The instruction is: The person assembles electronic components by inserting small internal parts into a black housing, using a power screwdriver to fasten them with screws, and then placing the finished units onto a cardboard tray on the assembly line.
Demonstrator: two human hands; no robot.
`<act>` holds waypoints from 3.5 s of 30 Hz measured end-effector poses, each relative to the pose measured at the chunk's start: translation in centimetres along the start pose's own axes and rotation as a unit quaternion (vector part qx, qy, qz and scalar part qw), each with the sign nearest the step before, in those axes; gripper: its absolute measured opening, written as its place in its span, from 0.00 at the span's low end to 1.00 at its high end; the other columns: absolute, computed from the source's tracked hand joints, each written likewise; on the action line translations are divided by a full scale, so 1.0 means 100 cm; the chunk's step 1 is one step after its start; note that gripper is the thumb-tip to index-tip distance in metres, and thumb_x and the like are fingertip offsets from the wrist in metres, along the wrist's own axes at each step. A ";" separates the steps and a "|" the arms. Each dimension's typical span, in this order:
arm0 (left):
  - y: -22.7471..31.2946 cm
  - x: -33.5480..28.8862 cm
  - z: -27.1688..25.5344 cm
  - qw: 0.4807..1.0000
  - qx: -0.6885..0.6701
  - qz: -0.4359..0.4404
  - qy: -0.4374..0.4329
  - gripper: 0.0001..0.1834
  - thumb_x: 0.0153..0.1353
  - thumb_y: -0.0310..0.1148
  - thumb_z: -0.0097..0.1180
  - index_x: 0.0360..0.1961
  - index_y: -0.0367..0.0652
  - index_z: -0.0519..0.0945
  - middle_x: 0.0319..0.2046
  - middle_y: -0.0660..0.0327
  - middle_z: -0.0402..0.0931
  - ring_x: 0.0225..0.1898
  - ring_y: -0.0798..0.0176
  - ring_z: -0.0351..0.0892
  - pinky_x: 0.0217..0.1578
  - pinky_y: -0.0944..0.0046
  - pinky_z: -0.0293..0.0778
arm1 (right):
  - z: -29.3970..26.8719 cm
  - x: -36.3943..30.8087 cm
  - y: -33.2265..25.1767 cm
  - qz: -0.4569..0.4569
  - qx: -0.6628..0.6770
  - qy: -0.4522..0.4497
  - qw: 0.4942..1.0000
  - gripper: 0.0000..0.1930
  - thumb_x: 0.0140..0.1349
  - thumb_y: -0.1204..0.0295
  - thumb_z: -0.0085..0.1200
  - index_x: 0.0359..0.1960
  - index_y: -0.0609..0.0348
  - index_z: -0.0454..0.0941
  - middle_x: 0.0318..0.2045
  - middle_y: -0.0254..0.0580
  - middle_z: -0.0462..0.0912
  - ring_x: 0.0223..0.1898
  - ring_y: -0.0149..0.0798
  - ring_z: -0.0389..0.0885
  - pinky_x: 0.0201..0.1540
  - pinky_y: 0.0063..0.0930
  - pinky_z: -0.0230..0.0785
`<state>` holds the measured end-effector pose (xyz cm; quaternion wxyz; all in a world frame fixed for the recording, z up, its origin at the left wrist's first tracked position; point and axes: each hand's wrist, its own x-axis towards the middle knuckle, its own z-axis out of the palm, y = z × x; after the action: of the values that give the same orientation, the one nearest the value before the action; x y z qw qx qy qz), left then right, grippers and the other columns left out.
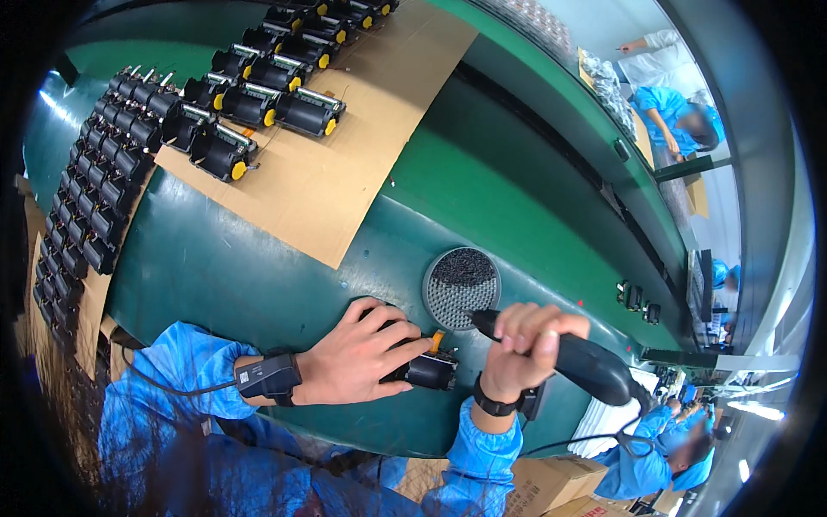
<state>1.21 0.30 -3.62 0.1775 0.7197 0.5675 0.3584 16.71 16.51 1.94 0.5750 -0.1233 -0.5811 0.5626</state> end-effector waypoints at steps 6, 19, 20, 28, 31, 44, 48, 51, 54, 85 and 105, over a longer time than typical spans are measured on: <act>-0.001 -0.001 -0.001 1.000 -0.003 -0.007 -0.004 0.37 0.53 0.47 0.74 0.63 0.46 0.79 0.54 0.61 0.75 0.60 0.54 0.71 0.65 0.45 0.62 | 0.007 -0.026 -0.040 0.023 0.079 -0.040 0.996 0.13 0.76 0.62 0.55 0.41 0.54 0.65 0.19 0.31 0.67 0.16 0.28 0.67 0.20 0.25 0.65; -0.001 0.001 -0.003 1.000 -0.002 -0.004 -0.009 0.35 0.55 0.48 0.73 0.62 0.46 0.79 0.53 0.61 0.73 0.60 0.54 0.69 0.64 0.46 0.62 | 0.021 -0.056 -0.028 0.022 0.075 -0.058 0.995 0.16 0.69 0.65 0.65 0.39 0.55 0.67 0.17 0.34 0.71 0.14 0.32 0.72 0.18 0.29 0.71; -0.001 0.001 -0.003 1.000 -0.002 -0.004 -0.009 0.35 0.55 0.48 0.73 0.62 0.46 0.79 0.53 0.61 0.73 0.60 0.54 0.69 0.64 0.46 0.62 | 0.022 -0.056 -0.027 0.018 0.071 -0.053 0.996 0.17 0.69 0.65 0.65 0.39 0.55 0.66 0.17 0.34 0.71 0.14 0.32 0.72 0.18 0.29 0.71; 0.000 0.001 -0.005 1.000 0.002 -0.003 -0.013 0.35 0.55 0.49 0.72 0.62 0.45 0.79 0.53 0.60 0.73 0.60 0.54 0.69 0.64 0.46 0.62 | 0.023 -0.058 -0.024 0.027 0.054 -0.047 0.997 0.17 0.67 0.64 0.66 0.38 0.55 0.66 0.17 0.32 0.71 0.14 0.31 0.71 0.17 0.29 0.70; 0.000 0.001 -0.003 1.000 0.001 -0.003 -0.012 0.35 0.55 0.49 0.72 0.62 0.45 0.79 0.53 0.60 0.73 0.61 0.54 0.69 0.64 0.46 0.62 | 0.024 -0.058 -0.023 0.029 0.047 -0.050 0.997 0.17 0.67 0.65 0.66 0.38 0.55 0.66 0.16 0.32 0.70 0.13 0.30 0.70 0.17 0.29 0.70; 0.000 0.000 -0.003 1.000 -0.006 -0.004 0.004 0.36 0.54 0.48 0.73 0.62 0.45 0.80 0.53 0.61 0.74 0.61 0.53 0.69 0.65 0.46 0.61 | 0.037 -0.059 -0.025 0.066 0.016 -0.050 0.996 0.15 0.65 0.73 0.64 0.32 0.53 0.65 0.14 0.32 0.70 0.13 0.30 0.69 0.19 0.31 0.68; 0.000 0.001 -0.003 1.000 -0.004 -0.001 0.000 0.36 0.54 0.48 0.73 0.62 0.45 0.80 0.53 0.61 0.75 0.61 0.53 0.69 0.65 0.46 0.61 | 0.028 -0.059 -0.023 0.069 0.019 -0.072 0.995 0.15 0.66 0.71 0.64 0.33 0.53 0.65 0.16 0.33 0.71 0.15 0.31 0.70 0.21 0.30 0.69; -0.001 0.004 -0.002 1.000 0.000 0.004 -0.007 0.35 0.54 0.48 0.73 0.62 0.45 0.80 0.54 0.61 0.75 0.62 0.53 0.69 0.65 0.46 0.61 | 0.024 -0.053 -0.025 0.041 0.100 -0.005 0.994 0.18 0.69 0.61 0.64 0.44 0.52 0.64 0.21 0.31 0.70 0.18 0.30 0.70 0.22 0.28 0.67; 0.000 0.000 -0.003 1.000 0.005 -0.002 -0.006 0.35 0.53 0.47 0.74 0.61 0.45 0.80 0.54 0.61 0.75 0.62 0.53 0.69 0.65 0.46 0.61 | -0.005 -0.041 -0.047 0.065 0.139 0.092 0.984 0.19 0.76 0.53 0.52 0.55 0.52 0.65 0.26 0.31 0.72 0.20 0.29 0.70 0.25 0.26 0.67; 0.030 -0.079 -0.046 0.987 0.154 0.021 -0.039 0.32 0.57 0.26 0.62 0.65 0.52 0.74 0.69 0.47 0.63 0.65 0.43 0.71 0.59 0.52 0.79 | -0.179 -0.068 -0.047 0.254 -0.724 -0.067 0.638 0.37 0.73 0.37 0.46 0.39 0.68 0.85 0.32 0.67 0.85 0.33 0.68 0.84 0.39 0.56 0.73; 0.018 -0.284 -0.224 0.779 0.387 -0.420 0.258 0.31 0.51 0.32 0.73 0.58 0.42 0.78 0.56 0.53 0.76 0.59 0.44 0.74 0.61 0.49 0.73 | -0.123 -0.045 -0.102 0.387 -0.710 -0.106 0.578 0.41 0.76 0.37 0.39 0.36 0.68 0.87 0.33 0.69 0.85 0.37 0.70 0.83 0.45 0.58 0.72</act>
<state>-16.45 -30.37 3.87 -0.1361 0.2985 0.9292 0.1704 33.23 15.80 4.04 -0.0347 -0.6450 -0.7489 0.1482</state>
